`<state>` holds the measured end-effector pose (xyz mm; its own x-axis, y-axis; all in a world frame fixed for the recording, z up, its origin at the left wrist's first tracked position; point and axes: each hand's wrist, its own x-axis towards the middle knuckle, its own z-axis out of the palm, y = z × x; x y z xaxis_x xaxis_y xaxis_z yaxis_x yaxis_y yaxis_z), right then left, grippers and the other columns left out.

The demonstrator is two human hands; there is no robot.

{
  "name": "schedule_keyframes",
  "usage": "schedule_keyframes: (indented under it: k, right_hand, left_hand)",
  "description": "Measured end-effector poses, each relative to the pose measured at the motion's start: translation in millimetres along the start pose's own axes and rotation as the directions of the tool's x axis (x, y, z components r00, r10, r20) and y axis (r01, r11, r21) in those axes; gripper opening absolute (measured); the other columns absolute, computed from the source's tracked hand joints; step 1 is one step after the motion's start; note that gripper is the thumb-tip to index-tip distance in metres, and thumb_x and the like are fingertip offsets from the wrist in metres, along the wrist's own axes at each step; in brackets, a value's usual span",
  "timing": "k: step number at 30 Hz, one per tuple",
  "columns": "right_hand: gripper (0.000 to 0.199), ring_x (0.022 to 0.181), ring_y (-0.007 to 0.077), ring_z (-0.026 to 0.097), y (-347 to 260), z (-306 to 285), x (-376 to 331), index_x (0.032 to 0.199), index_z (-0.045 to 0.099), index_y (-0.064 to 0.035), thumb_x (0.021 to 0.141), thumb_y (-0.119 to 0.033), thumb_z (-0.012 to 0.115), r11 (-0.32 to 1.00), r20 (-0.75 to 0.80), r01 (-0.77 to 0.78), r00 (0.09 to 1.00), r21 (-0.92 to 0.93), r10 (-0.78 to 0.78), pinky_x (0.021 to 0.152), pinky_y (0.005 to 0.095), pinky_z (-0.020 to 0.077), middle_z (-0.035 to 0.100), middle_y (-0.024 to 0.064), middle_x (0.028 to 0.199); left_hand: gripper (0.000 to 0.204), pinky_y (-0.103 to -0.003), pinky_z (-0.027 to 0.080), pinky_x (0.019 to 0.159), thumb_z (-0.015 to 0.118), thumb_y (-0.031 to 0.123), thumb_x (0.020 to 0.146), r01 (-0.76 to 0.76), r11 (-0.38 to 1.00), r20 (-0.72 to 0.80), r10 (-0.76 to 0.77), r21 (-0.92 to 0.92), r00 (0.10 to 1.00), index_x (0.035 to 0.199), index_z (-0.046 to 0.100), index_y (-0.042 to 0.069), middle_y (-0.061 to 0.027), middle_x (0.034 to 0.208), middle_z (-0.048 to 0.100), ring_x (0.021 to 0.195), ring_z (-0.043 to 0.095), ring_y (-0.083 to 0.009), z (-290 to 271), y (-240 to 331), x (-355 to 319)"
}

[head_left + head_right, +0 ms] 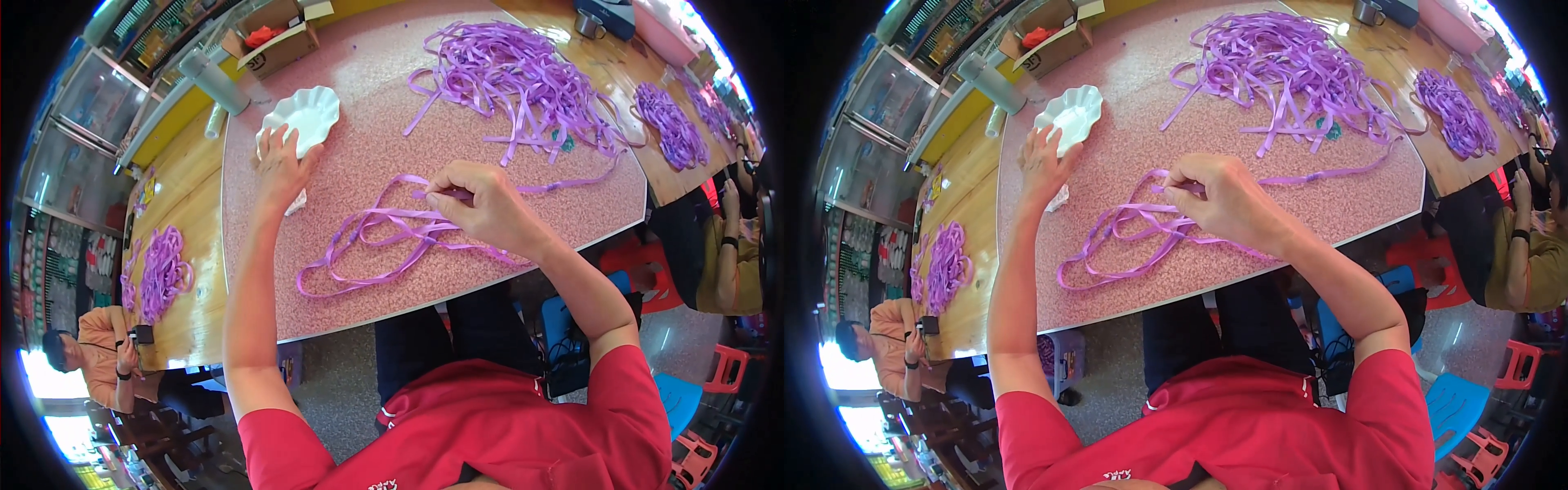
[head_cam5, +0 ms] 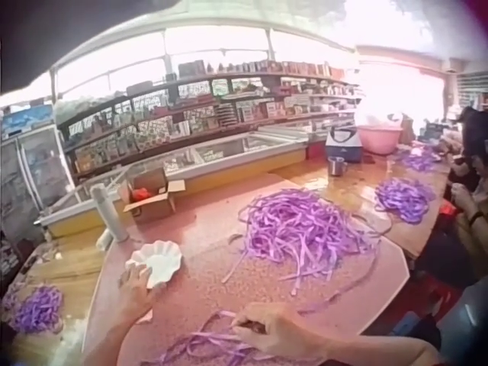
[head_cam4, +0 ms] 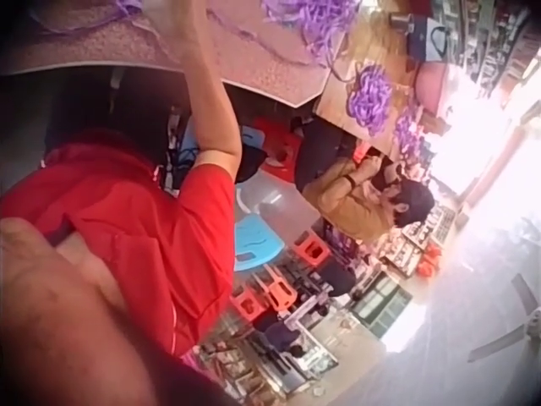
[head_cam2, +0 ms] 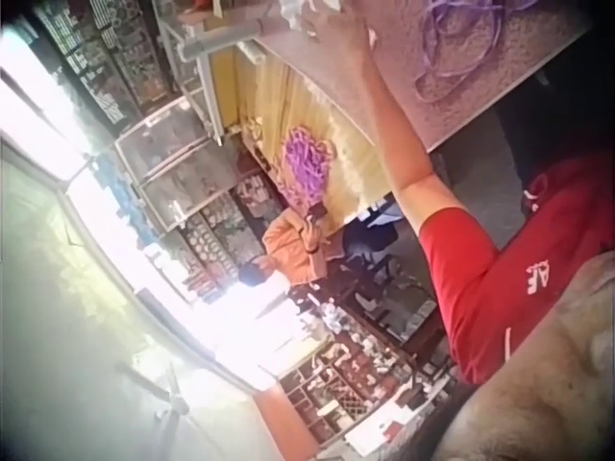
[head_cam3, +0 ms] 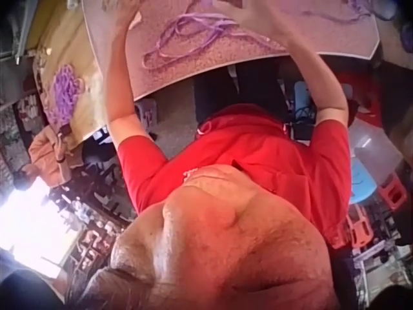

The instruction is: Braiding or knotting long purple ribbons into decorative loops while sitting at a workspace.

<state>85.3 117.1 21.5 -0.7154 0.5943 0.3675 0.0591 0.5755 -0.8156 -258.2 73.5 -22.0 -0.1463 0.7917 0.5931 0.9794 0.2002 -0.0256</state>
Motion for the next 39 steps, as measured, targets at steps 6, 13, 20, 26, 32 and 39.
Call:
schedule_keyframes:
  k: [6, 13, 20, 26, 32, 39]
  right_hand:
    - [0.009, 0.068, 0.0087, 0.052, 0, -8, -5, 0.093, 0.067, 0.0027, 0.086, -0.003, 0.068, 1.000, -0.033, -0.003, 0.999, -0.008, 0.003, 0.059, 0.0249, 0.0427, 0.059, 0.0052, 0.077]
    - [0.011, 0.072, 0.0154, 0.060, -12, -8, -3, 0.095, 0.066, 0.0019, 0.084, 0.000, 0.068, 0.983, -0.054, 0.180, 0.982, -0.047, -0.183, 0.062, 0.0301, 0.0480, 0.061, 0.0082, 0.082]
    - [0.015, 0.074, 0.0216, 0.063, -19, -11, -18, 0.094, 0.066, 0.0002, 0.080, 0.002, 0.070, 0.946, 0.012, 0.314, 0.949, -0.082, -0.314, 0.063, 0.0308, 0.0494, 0.060, 0.0099, 0.084]
    - [0.014, 0.074, 0.0201, 0.063, -24, -14, -30, 0.094, 0.066, -0.0002, 0.080, 0.002, 0.070, 0.976, -0.004, 0.214, 0.977, -0.044, -0.214, 0.062, 0.0301, 0.0495, 0.060, 0.0089, 0.084]
    - [0.014, 0.075, 0.0195, 0.063, -22, -15, -33, 0.093, 0.067, -0.0004, 0.080, 0.001, 0.070, 0.980, -0.027, 0.194, 0.980, -0.033, -0.195, 0.062, 0.0294, 0.0501, 0.061, 0.0085, 0.084]
    - [0.015, 0.073, 0.0233, 0.064, -19, -15, -39, 0.093, 0.067, -0.0003, 0.079, 0.000, 0.071, 0.960, -0.067, 0.255, 0.962, -0.115, -0.264, 0.063, 0.0326, 0.0517, 0.061, 0.0104, 0.084]
  left_hand:
    - [0.032, -0.049, 0.027, 0.108, 0.067, 0.028, 0.089, -0.175, 0.984, -0.003, 0.175, 0.037, 0.985, 0.113, 0.065, 0.007, -0.0131, 0.132, 0.051, 0.130, 0.040, -0.0357, -11, 10, -7]
    - [0.033, -0.032, 0.048, 0.081, 0.054, 0.032, 0.100, 0.318, 0.482, 0.335, -0.054, -0.817, 0.941, 0.092, 0.059, 0.001, -0.0054, 0.090, 0.062, 0.089, 0.060, -0.0166, -71, 107, -47]
    - [0.047, -0.026, 0.047, 0.070, 0.040, 0.040, 0.105, 0.443, 0.066, 0.448, 0.103, -0.894, 0.888, 0.088, 0.059, 0.000, -0.0037, 0.074, 0.060, 0.073, 0.057, -0.0107, -91, 171, -64]
    - [0.034, -0.024, 0.041, 0.066, 0.041, 0.032, 0.106, 0.368, 0.120, 0.379, 0.089, -0.922, 0.921, 0.095, 0.055, 0.003, -0.0011, 0.073, 0.056, 0.070, 0.048, -0.0077, -93, 186, -75]
    - [0.031, -0.024, 0.043, 0.074, 0.041, 0.029, 0.106, 0.511, -0.119, 0.503, 0.094, -0.851, 0.859, 0.097, 0.054, 0.003, -0.0035, 0.084, 0.057, 0.080, 0.053, -0.0095, -108, 195, -76]
    - [0.032, -0.023, 0.043, 0.073, 0.040, 0.029, 0.106, 0.447, 0.081, 0.454, 0.137, -0.891, 0.880, 0.096, 0.054, 0.003, -0.0017, 0.079, 0.055, 0.077, 0.050, -0.0088, -99, 195, -75]
